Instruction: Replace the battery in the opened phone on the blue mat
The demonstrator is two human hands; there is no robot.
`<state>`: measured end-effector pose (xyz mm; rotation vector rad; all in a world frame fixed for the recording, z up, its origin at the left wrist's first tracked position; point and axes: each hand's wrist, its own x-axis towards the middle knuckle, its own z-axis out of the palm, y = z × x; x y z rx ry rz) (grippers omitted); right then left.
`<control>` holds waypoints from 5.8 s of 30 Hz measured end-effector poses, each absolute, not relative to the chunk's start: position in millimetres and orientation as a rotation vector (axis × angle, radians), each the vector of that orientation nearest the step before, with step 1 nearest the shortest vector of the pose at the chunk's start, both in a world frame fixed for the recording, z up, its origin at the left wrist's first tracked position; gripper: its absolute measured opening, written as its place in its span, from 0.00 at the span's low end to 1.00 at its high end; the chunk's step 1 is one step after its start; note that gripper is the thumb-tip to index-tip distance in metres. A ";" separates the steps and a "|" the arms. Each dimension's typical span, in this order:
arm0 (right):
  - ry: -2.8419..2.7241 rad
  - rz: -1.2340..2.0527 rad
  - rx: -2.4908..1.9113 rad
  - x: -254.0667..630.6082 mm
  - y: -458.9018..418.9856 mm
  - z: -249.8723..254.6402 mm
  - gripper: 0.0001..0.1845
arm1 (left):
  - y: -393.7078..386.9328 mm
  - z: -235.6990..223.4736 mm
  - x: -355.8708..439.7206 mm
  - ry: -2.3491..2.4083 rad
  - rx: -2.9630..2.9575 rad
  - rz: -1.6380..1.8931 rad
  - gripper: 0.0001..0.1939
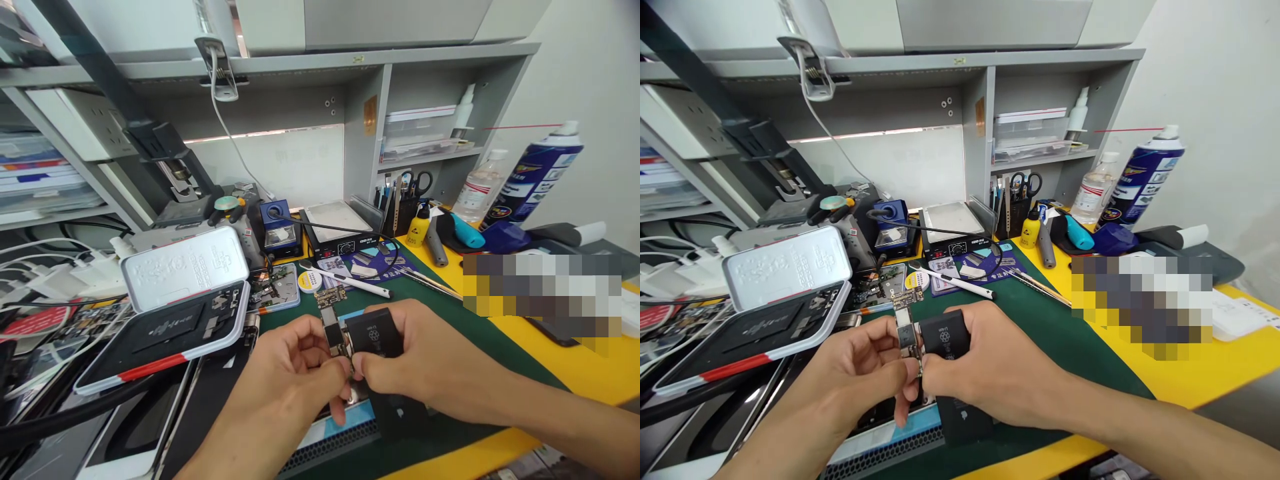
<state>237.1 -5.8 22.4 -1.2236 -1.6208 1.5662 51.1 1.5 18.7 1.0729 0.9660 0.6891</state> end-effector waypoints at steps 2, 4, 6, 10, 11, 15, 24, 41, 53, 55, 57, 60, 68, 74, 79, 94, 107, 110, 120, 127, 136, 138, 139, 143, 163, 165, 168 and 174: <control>-1.621 1.586 -1.189 236.0 -5.0 23.3 0.07 | -0.3 20.7 52.5 0.996 1.062 0.712 0.05; -1.614 1.592 -1.181 235.4 -4.5 24.0 0.06 | -1.3 21.6 54.1 1.009 1.044 0.734 0.06; -1.606 1.598 -1.168 235.4 -4.4 23.9 0.05 | -1.2 21.3 55.1 1.018 1.037 0.742 0.07; -1.635 1.569 -1.186 236.5 -5.0 21.9 0.05 | 0.0 20.1 55.1 1.033 1.032 0.730 0.07; -1.641 1.557 -1.212 236.8 -5.1 21.3 0.06 | 0.0 20.1 54.9 1.037 1.032 0.729 0.07; -1.643 1.538 -1.268 237.2 -5.6 20.1 0.05 | -0.6 20.4 54.5 1.041 1.065 0.733 0.06; -1.670 1.540 -1.271 237.0 -6.7 21.0 0.07 | -1.2 20.6 53.9 1.058 1.072 0.737 0.06; -1.607 1.427 -1.354 236.4 -6.5 19.9 0.03 | -4.4 20.2 56.7 1.036 1.079 0.785 0.10; -1.577 1.613 -1.140 244.9 -1.8 25.7 0.06 | -0.8 22.4 49.7 1.017 1.100 0.831 0.11; -1.432 1.725 -1.054 251.1 3.9 29.4 0.07 | 2.2 25.5 44.2 1.040 1.103 0.889 0.10; -1.192 1.776 -1.026 258.8 11.7 32.3 0.09 | 7.3 28.8 36.9 1.094 1.113 0.974 0.10; -0.939 1.840 -0.989 270.2 23.1 35.3 0.06 | 17.9 31.3 24.1 1.141 1.071 1.167 0.09; -1.041 1.726 -1.079 274.7 30.4 37.8 0.07 | 49.0 18.8 -7.3 1.085 0.961 1.620 0.13; -1.349 1.590 -1.244 256.9 62.2 31.8 0.15 | 57.5 19.4 -20.1 1.067 0.954 1.677 0.11; -1.604 1.353 -1.274 222.4 99.3 35.8 0.12 | 58.3 18.9 -25.7 1.073 1.005 1.662 0.11; -1.879 0.806 -1.090 189.7 101.3 18.1 0.10 | 62.5 20.3 -47.1 1.117 1.050 1.724 0.14; -1.871 1.399 -0.917 203.6 49.3 41.2 0.16 | 28.9 21.5 13.8 0.991 1.316 1.266 0.14; -1.843 1.471 -0.921 207.0 47.4 47.3 0.17 | 24.6 24.5 9.2 0.980 1.307 1.261 0.14; -1.697 1.532 -0.896 219.0 47.0 57.5 0.12 | 23.6 29.1 -2.8 1.012 1.358 1.203 0.16; -1.816 1.232 -1.011 220.7 39.8 56.5 0.10 | 12.8 23.6 -3.2 1.148 1.612 1.372 0.13; -1.895 0.958 -1.174 237.2 27.6 63.1 0.10 | 7.8 18.4 -1.5 1.265 1.888 1.400 0.19; -1.920 0.869 -1.173 240.3 25.1 61.0 0.09 | 9.4 16.9 -4.1 1.295 1.916 1.331 0.19; -1.936 0.829 -1.165 241.2 23.7 60.0 0.09 | 10.3 16.2 -5.7 1.300 1.941 1.293 0.19; -1.985 0.708 -1.130 243.5 18.5 59.2 0.08 | 12.6 12.9 -10.3 1.311 2.036 1.171 0.20; -1.908 0.651 -0.918 242.5 10.1 42.2 0.06 | -1.7 22.3 5.6 1.192 1.770 1.372 0.04; -1.899 0.639 -0.927 242.3 8.9 39.6 0.07 | -2.4 26.6 6.3 1.208 1.672 1.336 0.05; -1.865 0.620 -0.981 242.1 6.6 36.2 0.07 | -2.9 25.8 4.7 1.215 1.637 1.314 0.05; -1.871 0.574 -0.906 242.5 2.4 29.7 0.09 | -5.2 11.3 4.4 1.222 1.766 1.305 0.06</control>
